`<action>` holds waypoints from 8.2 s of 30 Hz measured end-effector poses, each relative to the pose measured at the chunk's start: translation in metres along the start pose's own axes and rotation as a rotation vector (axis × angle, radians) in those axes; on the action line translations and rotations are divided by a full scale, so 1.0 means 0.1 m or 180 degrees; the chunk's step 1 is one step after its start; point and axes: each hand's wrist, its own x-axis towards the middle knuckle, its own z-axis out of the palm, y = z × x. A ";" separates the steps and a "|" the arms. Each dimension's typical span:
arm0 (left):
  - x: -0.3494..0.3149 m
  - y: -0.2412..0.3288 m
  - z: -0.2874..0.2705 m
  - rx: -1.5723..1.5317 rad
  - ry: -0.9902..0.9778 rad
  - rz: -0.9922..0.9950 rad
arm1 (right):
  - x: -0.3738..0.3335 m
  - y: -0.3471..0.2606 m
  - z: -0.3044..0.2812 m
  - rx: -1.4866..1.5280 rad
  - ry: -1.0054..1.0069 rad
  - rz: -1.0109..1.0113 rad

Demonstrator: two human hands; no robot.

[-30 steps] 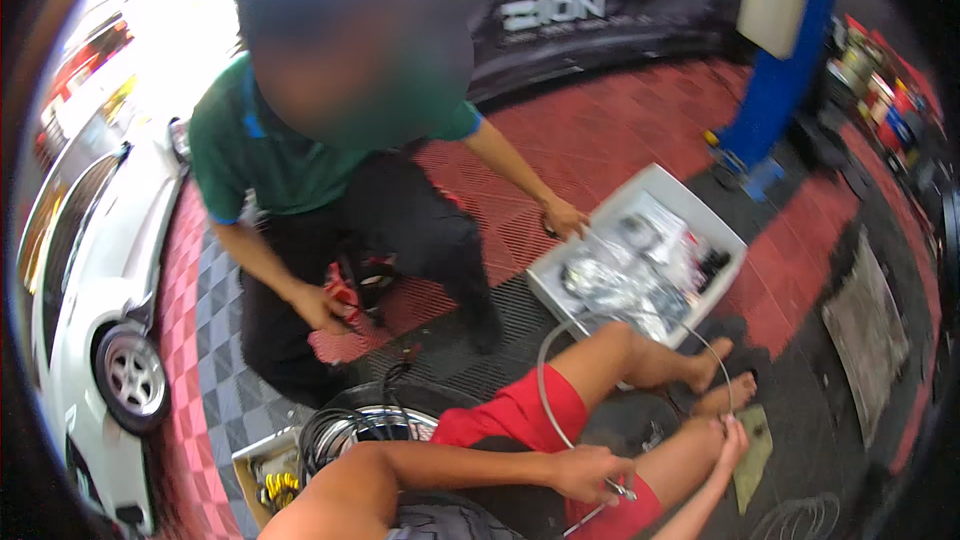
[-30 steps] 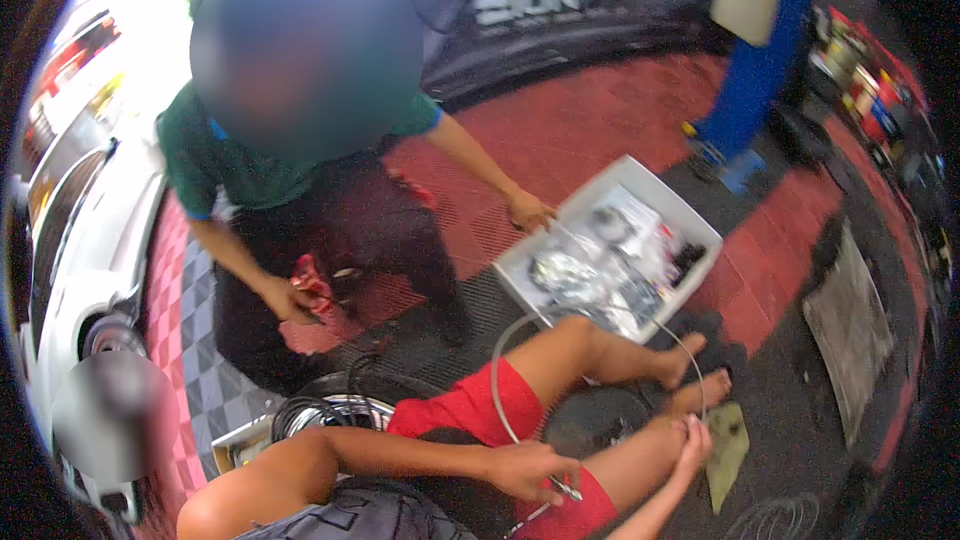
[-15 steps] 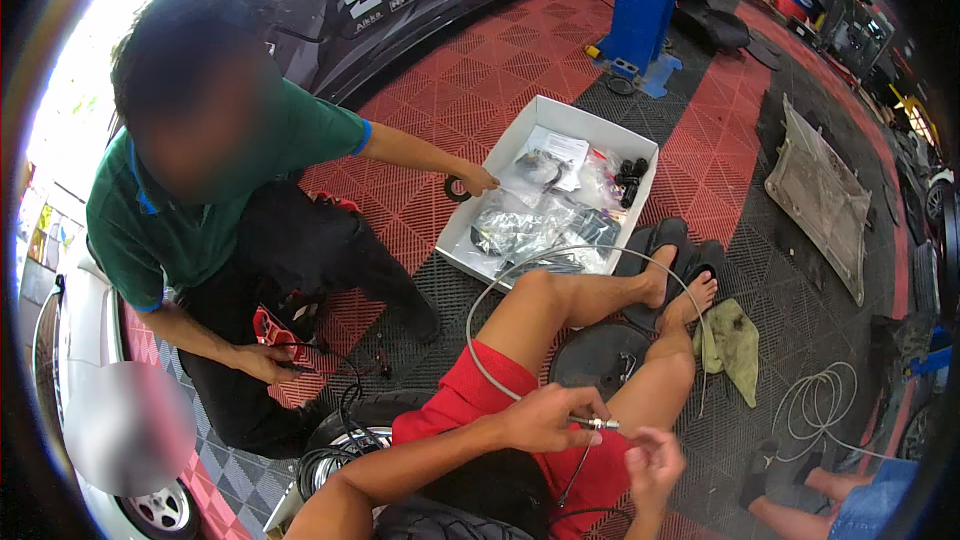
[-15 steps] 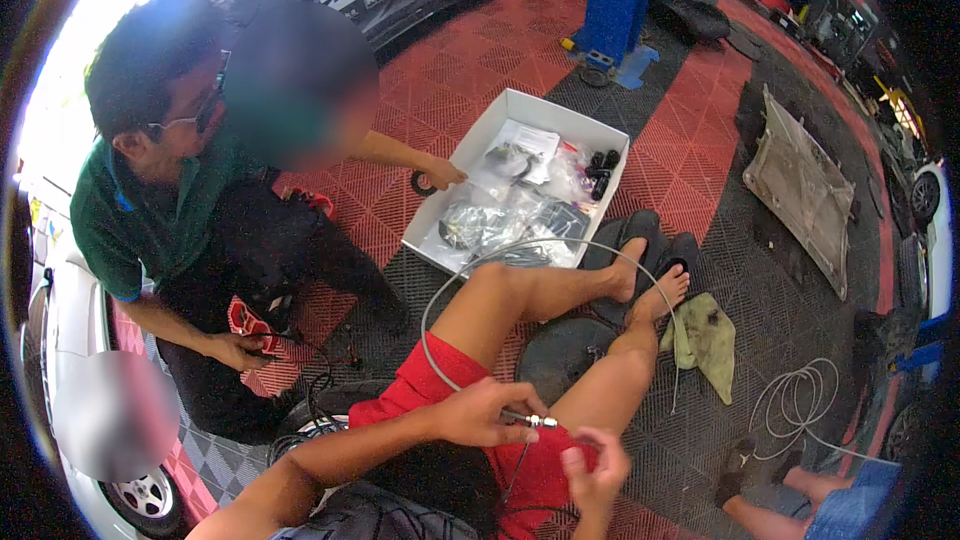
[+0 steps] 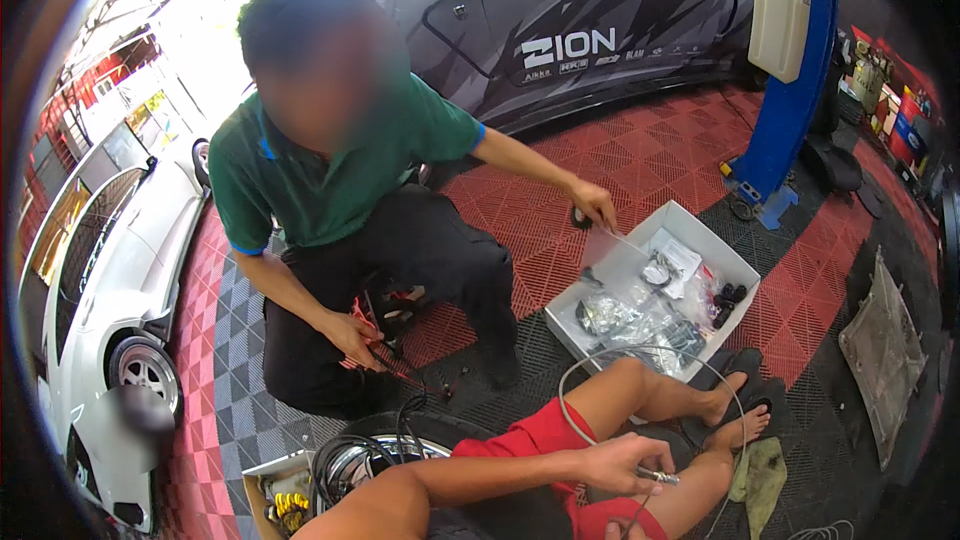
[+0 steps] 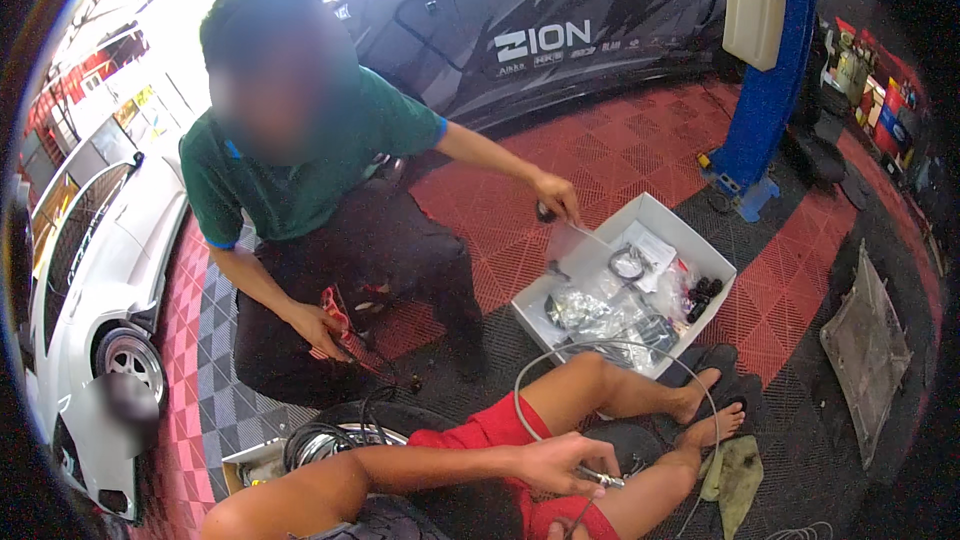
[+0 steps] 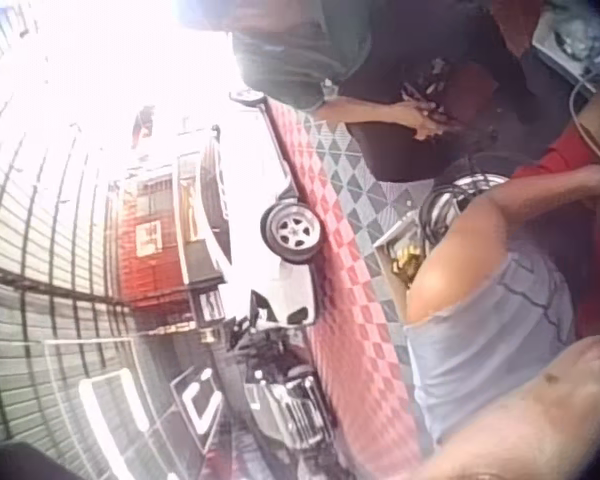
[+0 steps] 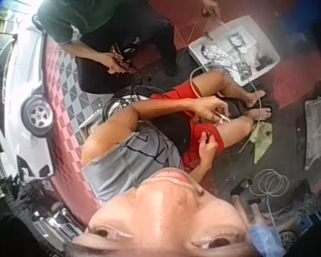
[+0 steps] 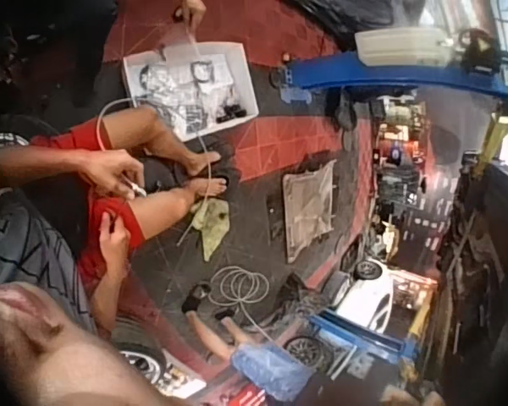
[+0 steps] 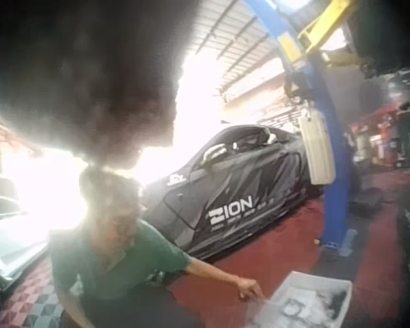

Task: Assembling high-performance brake lines using various fittings and wrenches.

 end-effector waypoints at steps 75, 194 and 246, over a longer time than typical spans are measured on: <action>-0.02 0.06 -0.13 0.0109 0.0358 -0.0453 | -0.58 0.16 0.19 0.1696 0.0979 -0.0088; -0.38 0.00 0.56 0.2444 0.0514 0.0810 | -0.38 -0.30 0.39 -0.0843 0.0910 -0.1878; -0.29 0.42 0.76 0.2550 -0.0332 0.2086 | -0.81 -0.51 0.41 0.0114 0.1500 -0.2464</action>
